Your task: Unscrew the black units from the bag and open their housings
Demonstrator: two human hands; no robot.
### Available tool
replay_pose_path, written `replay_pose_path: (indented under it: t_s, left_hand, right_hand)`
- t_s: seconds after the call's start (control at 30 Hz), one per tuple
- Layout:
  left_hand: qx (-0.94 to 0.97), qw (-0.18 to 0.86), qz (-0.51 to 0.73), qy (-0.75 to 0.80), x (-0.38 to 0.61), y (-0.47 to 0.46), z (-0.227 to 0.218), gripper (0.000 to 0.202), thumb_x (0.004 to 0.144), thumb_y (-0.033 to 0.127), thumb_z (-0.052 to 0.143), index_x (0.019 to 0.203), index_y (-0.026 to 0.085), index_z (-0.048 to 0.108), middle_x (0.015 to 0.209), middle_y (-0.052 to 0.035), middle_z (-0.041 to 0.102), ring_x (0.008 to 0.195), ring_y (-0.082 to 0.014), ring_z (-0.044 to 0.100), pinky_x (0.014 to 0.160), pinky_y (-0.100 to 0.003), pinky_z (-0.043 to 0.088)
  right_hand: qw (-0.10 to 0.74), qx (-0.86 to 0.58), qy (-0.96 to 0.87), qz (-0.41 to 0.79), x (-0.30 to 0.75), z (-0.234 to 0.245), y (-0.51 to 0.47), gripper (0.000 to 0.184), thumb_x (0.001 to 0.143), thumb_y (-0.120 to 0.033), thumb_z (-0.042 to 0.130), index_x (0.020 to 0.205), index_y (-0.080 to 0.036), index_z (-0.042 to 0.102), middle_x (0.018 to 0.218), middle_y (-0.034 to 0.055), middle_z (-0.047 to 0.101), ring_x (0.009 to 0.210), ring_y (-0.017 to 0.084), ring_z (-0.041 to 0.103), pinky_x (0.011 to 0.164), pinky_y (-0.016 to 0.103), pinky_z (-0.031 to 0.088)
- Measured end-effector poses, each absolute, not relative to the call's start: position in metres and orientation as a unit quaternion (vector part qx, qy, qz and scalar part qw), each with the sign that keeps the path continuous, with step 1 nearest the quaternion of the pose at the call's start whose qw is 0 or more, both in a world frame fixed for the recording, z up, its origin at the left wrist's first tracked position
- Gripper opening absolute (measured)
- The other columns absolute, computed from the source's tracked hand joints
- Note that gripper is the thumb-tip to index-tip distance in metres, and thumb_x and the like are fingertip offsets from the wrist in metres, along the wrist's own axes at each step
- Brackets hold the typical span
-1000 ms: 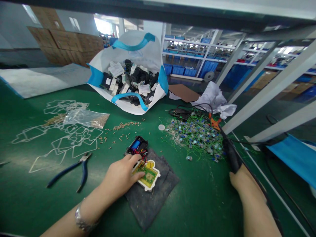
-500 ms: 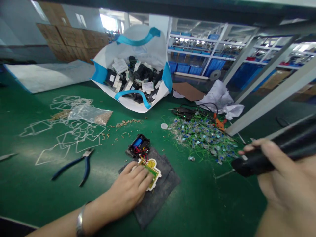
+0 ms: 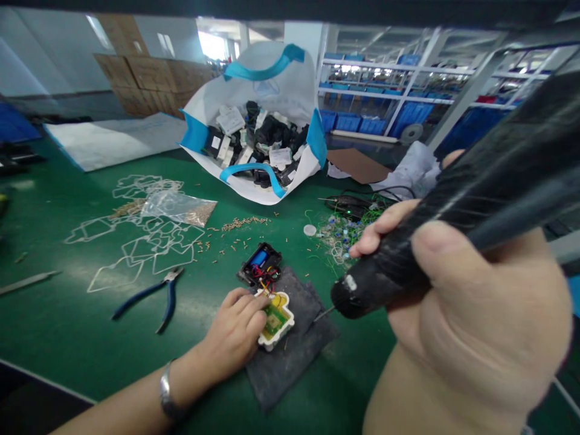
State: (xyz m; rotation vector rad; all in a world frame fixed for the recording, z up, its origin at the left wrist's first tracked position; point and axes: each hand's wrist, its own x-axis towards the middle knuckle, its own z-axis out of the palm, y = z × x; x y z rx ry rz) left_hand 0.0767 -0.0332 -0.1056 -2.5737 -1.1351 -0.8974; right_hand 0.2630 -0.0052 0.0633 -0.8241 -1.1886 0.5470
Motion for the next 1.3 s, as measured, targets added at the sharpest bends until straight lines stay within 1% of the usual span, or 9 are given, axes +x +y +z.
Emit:
replay_pose_path:
  t_s: [0.07, 0.13, 0.27, 0.43, 0.5, 0.63, 0.87, 1.07, 1.3]
  left_hand:
    - [-0.865, 0.095, -0.311, -0.383, 0.076, -0.033, -0.107, 0.018, 0.081, 0.009, 0.038, 0.07, 0.015, 0.049, 0.093, -0.0088, 0.06, 0.079, -0.0186, 0.053, 0.08, -0.039, 0.04]
    - [-0.863, 0.1, -0.309, -0.386, 0.077, -0.034, -0.108, 0.016, 0.08, 0.009, 0.039, 0.07, 0.014, 0.051, 0.093, -0.0104, 0.06, 0.082, -0.0204, 0.053, 0.079, -0.039, 0.043]
    - [-0.861, 0.079, -0.275, -0.42, 0.079, -0.037, -0.111, 0.011, 0.077, 0.011, 0.043, 0.076, 0.012, 0.054, 0.097, -0.0144, 0.056, 0.087, -0.0231, 0.053, 0.077, -0.036, 0.047]
    - [-0.866, 0.076, -0.218, -0.443, 0.078, -0.038, -0.108, 0.033, 0.076, 0.013, 0.042, 0.108, 0.008, 0.05, 0.114, -0.0174, 0.051, 0.091, -0.0243, 0.052, 0.076, -0.037, 0.049]
    - [-0.875, 0.074, -0.199, -0.435, 0.079, -0.036, -0.106, 0.031, 0.076, 0.013, 0.043, 0.105, 0.008, 0.052, 0.114, -0.0161, 0.051, 0.088, -0.0237, 0.053, 0.076, -0.037, 0.049]
    - [-0.88, 0.063, -0.188, -0.431, 0.08, -0.034, -0.106, 0.019, 0.076, 0.011, 0.043, 0.09, 0.012, 0.056, 0.108, -0.0136, 0.055, 0.083, -0.0223, 0.054, 0.074, -0.036, 0.048]
    - [-0.863, 0.083, -0.2, -0.456, 0.082, -0.035, -0.108, 0.018, 0.078, 0.008, 0.04, 0.088, 0.011, 0.055, 0.117, -0.0164, 0.052, 0.085, -0.0221, 0.054, 0.073, -0.036, 0.047]
    - [-0.869, 0.079, -0.204, -0.443, 0.081, -0.032, -0.105, 0.018, 0.081, 0.011, 0.04, 0.091, 0.012, 0.055, 0.112, -0.0151, 0.056, 0.086, -0.0223, 0.053, 0.073, -0.036, 0.047]
    - [-0.881, 0.055, -0.254, -0.394, 0.077, -0.025, -0.104, 0.018, 0.084, 0.017, 0.039, 0.078, 0.015, 0.055, 0.103, -0.0105, 0.059, 0.078, -0.0195, 0.052, 0.069, -0.034, 0.047]
  right_hand:
    - [0.706, -0.353, -0.54, 0.291, 0.256, 0.06, -0.006, 0.038, 0.056, -0.014, 0.058, 0.093, -0.019, 0.049, 0.064, 0.0017, 0.055, 0.05, 0.019, 0.052, 0.046, 0.036, 0.046]
    - [0.708, -0.362, -0.523, 0.306, 0.249, 0.056, -0.007, 0.046, 0.054, -0.011, 0.059, 0.098, -0.015, 0.046, 0.062, 0.0013, 0.056, 0.049, 0.02, 0.052, 0.049, 0.037, 0.046]
    - [0.725, -0.36, -0.5, 0.309, 0.237, 0.04, -0.001, 0.045, 0.054, -0.01, 0.062, 0.096, -0.014, 0.047, 0.062, 0.0011, 0.057, 0.053, 0.019, 0.054, 0.056, 0.036, 0.047]
    - [0.724, -0.361, -0.523, 0.269, 0.229, 0.025, 0.009, 0.036, 0.058, -0.012, 0.063, 0.092, -0.017, 0.051, 0.064, -0.0005, 0.057, 0.056, 0.017, 0.055, 0.058, 0.033, 0.046]
    - [0.721, -0.358, -0.527, 0.272, 0.228, 0.025, 0.009, 0.036, 0.058, -0.012, 0.062, 0.092, -0.016, 0.052, 0.063, -0.0004, 0.057, 0.056, 0.018, 0.055, 0.058, 0.034, 0.046]
    - [0.724, -0.359, -0.517, 0.28, 0.229, 0.031, 0.004, 0.038, 0.056, -0.01, 0.061, 0.091, -0.015, 0.051, 0.062, 0.0004, 0.057, 0.054, 0.019, 0.054, 0.058, 0.035, 0.045]
    - [0.729, -0.352, -0.513, 0.287, 0.227, 0.034, 0.001, 0.039, 0.056, -0.009, 0.061, 0.092, -0.014, 0.05, 0.062, 0.0006, 0.056, 0.054, 0.019, 0.053, 0.058, 0.036, 0.045]
    - [0.728, -0.361, -0.509, 0.283, 0.225, 0.036, -0.002, 0.035, 0.057, -0.009, 0.061, 0.09, -0.016, 0.052, 0.062, -0.0001, 0.056, 0.054, 0.019, 0.053, 0.059, 0.036, 0.045]
    - [0.733, -0.353, -0.514, 0.27, 0.223, 0.026, 0.003, 0.035, 0.062, -0.011, 0.064, 0.094, -0.017, 0.051, 0.065, -0.0007, 0.056, 0.053, 0.017, 0.054, 0.057, 0.035, 0.047]
